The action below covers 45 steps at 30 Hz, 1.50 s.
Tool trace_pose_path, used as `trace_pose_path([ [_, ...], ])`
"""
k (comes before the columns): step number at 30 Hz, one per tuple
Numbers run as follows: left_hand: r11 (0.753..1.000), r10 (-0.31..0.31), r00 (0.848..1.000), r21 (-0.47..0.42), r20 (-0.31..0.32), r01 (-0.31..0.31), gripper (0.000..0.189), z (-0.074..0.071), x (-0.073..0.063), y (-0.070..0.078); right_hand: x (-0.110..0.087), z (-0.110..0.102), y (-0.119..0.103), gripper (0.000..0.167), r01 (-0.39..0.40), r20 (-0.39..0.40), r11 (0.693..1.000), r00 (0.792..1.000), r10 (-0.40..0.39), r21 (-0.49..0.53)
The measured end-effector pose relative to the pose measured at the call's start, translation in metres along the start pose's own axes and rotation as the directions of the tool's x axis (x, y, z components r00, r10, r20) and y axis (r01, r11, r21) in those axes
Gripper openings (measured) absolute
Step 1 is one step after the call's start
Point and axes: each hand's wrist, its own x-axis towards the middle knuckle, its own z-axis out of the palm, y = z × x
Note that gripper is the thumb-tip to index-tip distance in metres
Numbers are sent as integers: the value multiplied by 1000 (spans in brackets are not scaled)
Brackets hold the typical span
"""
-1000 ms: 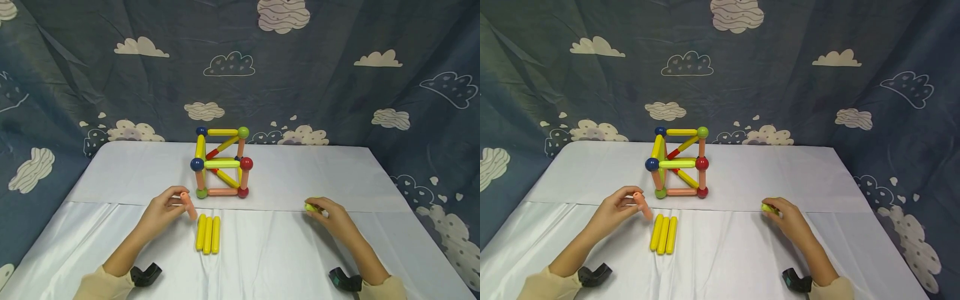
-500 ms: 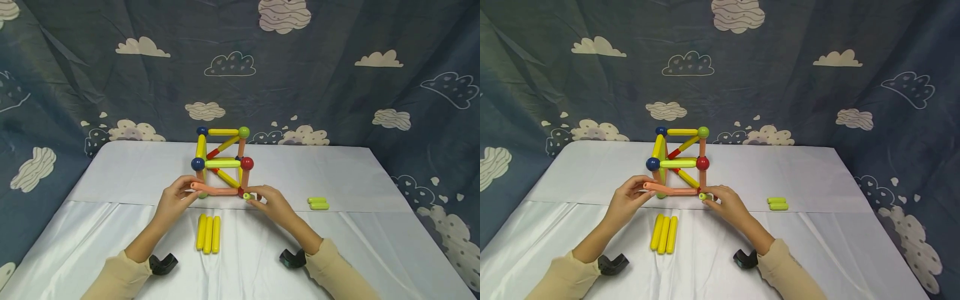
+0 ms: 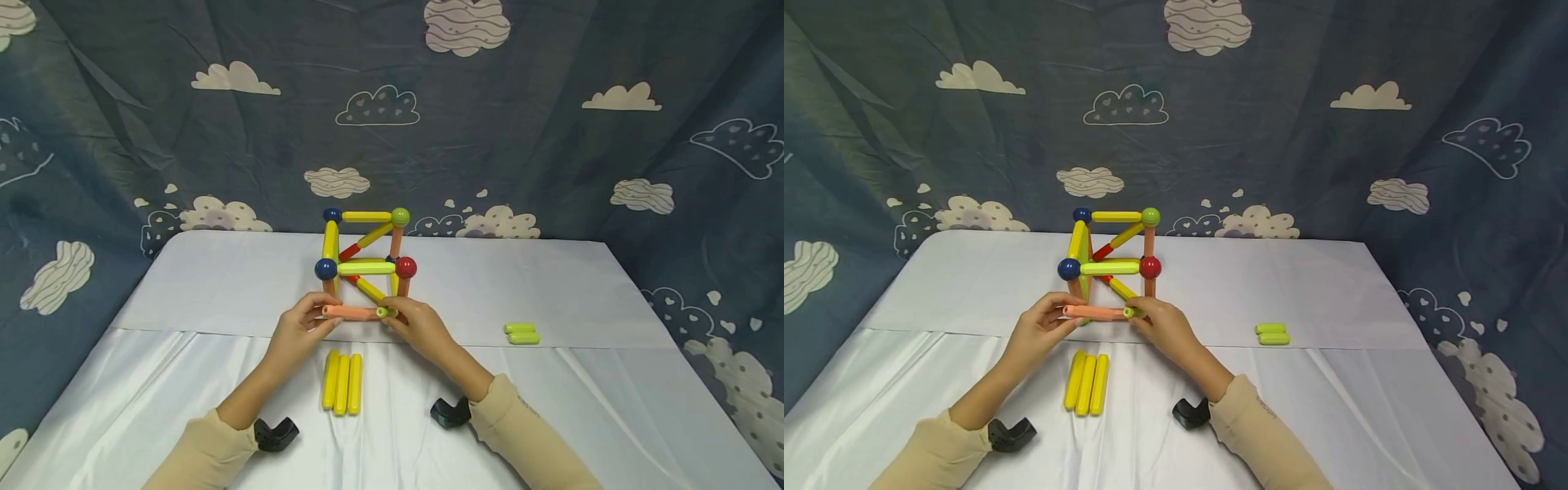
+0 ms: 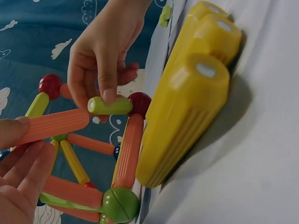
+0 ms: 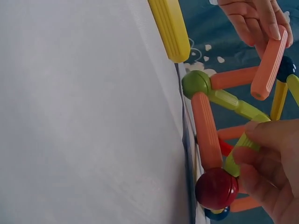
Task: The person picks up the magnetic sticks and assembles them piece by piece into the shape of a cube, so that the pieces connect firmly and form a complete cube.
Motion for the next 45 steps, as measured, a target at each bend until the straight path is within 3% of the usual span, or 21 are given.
trace_pose_path([
  [8, 1000, 5, 1000, -9, 10, -5, 27, 12, 4, 3, 0, 0, 0, 27, -5, 12, 996, 1000, 4, 86],
  [15, 993, 91, 996, 73, 0, -91, 25, 18, 6, 2, -1, -1, 1, 28, -8, 25, 994, 1000, 5, 114],
  [20, 991, 119, 993, 55, 8, -119, 35, 17, 7, -14, -2, 0, 1, 28, -7, 15, 991, 1000, 5, 137],
  [25, 995, 43, 995, 90, 92, -52, 53, 18, 7, -22, -3, 3, 3, 28, -19, 17, 980, 1000, 16, 196],
  [31, 983, -73, 979, 182, 188, 39, 32, 25, 10, -24, -4, 6, 5, 28, -59, 39, 934, 998, 48, 351],
  [37, 959, -140, 976, 269, 167, 91, 27, 31, 15, -27, -4, 0, -4, 29, -63, 59, 897, 997, 41, 437],
  [42, 948, -135, 979, 308, 150, 84, 23, 33, 18, -29, -3, -15, -25, 27, -62, 71, 895, 997, 34, 442],
  [45, 950, -129, 983, 300, 128, 86, 19, 33, 20, -28, -3, -16, -26, 27, -66, 74, 889, 997, 35, 454],
])
